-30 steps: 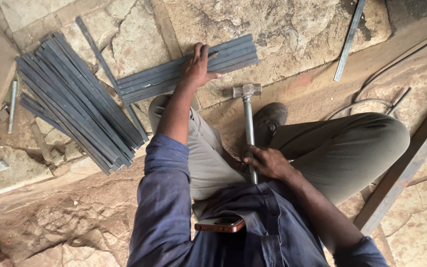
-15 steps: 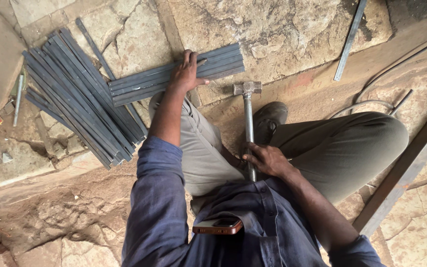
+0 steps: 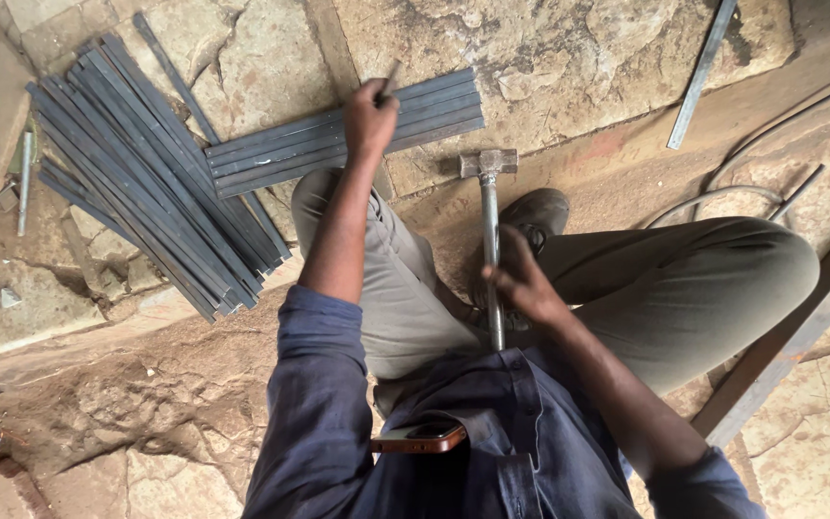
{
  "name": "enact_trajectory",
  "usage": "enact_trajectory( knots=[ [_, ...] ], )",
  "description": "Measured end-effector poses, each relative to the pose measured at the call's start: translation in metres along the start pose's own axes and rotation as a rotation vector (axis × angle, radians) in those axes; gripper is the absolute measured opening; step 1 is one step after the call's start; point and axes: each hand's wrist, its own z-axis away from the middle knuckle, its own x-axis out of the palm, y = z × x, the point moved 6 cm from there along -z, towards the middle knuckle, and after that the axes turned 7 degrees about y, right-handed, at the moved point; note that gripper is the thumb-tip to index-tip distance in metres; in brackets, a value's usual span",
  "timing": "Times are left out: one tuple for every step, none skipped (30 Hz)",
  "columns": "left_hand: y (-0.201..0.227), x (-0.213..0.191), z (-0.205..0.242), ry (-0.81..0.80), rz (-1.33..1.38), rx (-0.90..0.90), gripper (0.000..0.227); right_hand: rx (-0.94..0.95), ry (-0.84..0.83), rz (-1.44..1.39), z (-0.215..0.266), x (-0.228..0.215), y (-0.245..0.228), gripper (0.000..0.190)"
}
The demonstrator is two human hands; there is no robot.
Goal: The person sits on the floor and aligns a stack of metal rods. Using a hammer and a metal punch, they repeatedly strike the punch to create indentations on the rods. The person adjusts the stack and continues marking multiple rods in a repetitive sequence.
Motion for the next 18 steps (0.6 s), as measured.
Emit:
enact_trajectory(
  knots=[
    [0.0, -0.004, -0.002, 0.021, 0.153, -0.147, 0.018, 0.181, 0.086, -0.143, -0.01, 0.002, 0.008, 0.076],
    [0.008, -0.013, -0.003, 0.049, 0.353, -0.186, 0.017, 0.361, 0.169, -0.287, -0.02, 0.003, 0.016, 0.073],
    [0.016, -0.024, -0.002, 0.078, 0.553, -0.225, 0.017, 0.368, 0.189, -0.374, -0.033, 0.004, 0.015, 0.067],
    [0.023, -0.034, 0.0, 0.108, 0.752, -0.266, 0.016, 0.377, 0.209, -0.461, -0.045, 0.006, 0.016, 0.061],
    [0.031, -0.04, 0.002, 0.094, 0.778, -0.285, 0.015, 0.385, 0.229, -0.548, -0.056, 0.008, 0.019, 0.056],
    [0.037, -0.045, 0.003, 0.08, 0.805, -0.302, 0.014, 0.419, 0.189, -0.602, -0.067, 0.013, 0.024, 0.052],
    [0.043, -0.048, 0.003, 0.066, 0.832, -0.32, 0.013, 0.453, 0.149, -0.656, -0.076, 0.017, 0.029, 0.048],
    [0.044, -0.049, 0.005, 0.075, 0.872, -0.387, 0.015, 0.483, 0.11, -0.71, -0.082, 0.021, 0.034, 0.045],
    [0.045, -0.047, 0.009, 0.084, 0.911, -0.455, 0.018, 0.502, 0.089, -0.722, -0.084, 0.024, 0.038, 0.042],
    [0.045, -0.042, 0.012, 0.092, 0.951, -0.523, 0.02, 0.521, 0.07, -0.733, -0.084, 0.026, 0.042, 0.04],
    [0.048, -0.037, 0.011, 0.084, 1.015, -0.522, 0.024, 0.54, 0.051, -0.744, -0.084, 0.028, 0.045, 0.038],
    [0.051, -0.032, 0.009, 0.075, 1.081, -0.52, 0.029, 0.526, 0.033, -0.716, -0.084, 0.029, 0.046, 0.039],
    [0.053, -0.025, 0.007, 0.067, 1.146, -0.518, 0.036, 0.511, 0.015, -0.689, -0.085, 0.03, 0.046, 0.04],
    [0.057, -0.018, 0.003, 0.047, 1.179, -0.511, 0.039, 0.497, -0.002, -0.662, -0.085, 0.031, 0.046, 0.041],
    [0.063, -0.01, -0.002, 0.027, 1.211, -0.504, 0.042, 0.501, 0.001, -0.627, -0.085, 0.031, 0.047, 0.042],
    [0.068, -0.001, -0.006, 0.008, 1.243, -0.498, 0.045, 0.507, 0.003, -0.591, -0.085, 0.031, 0.047, 0.044],
    [0.074, 0.007, -0.007, -0.012, 1.239, -0.473, 0.038, 0.512, 0.005, -0.555, -0.084, 0.031, 0.048, 0.045],
    [0.081, 0.014, -0.01, -0.029, 1.236, -0.445, 0.032, 0.527, 0.008, -0.547, -0.085, 0.032, 0.048, 0.047]
  ],
)
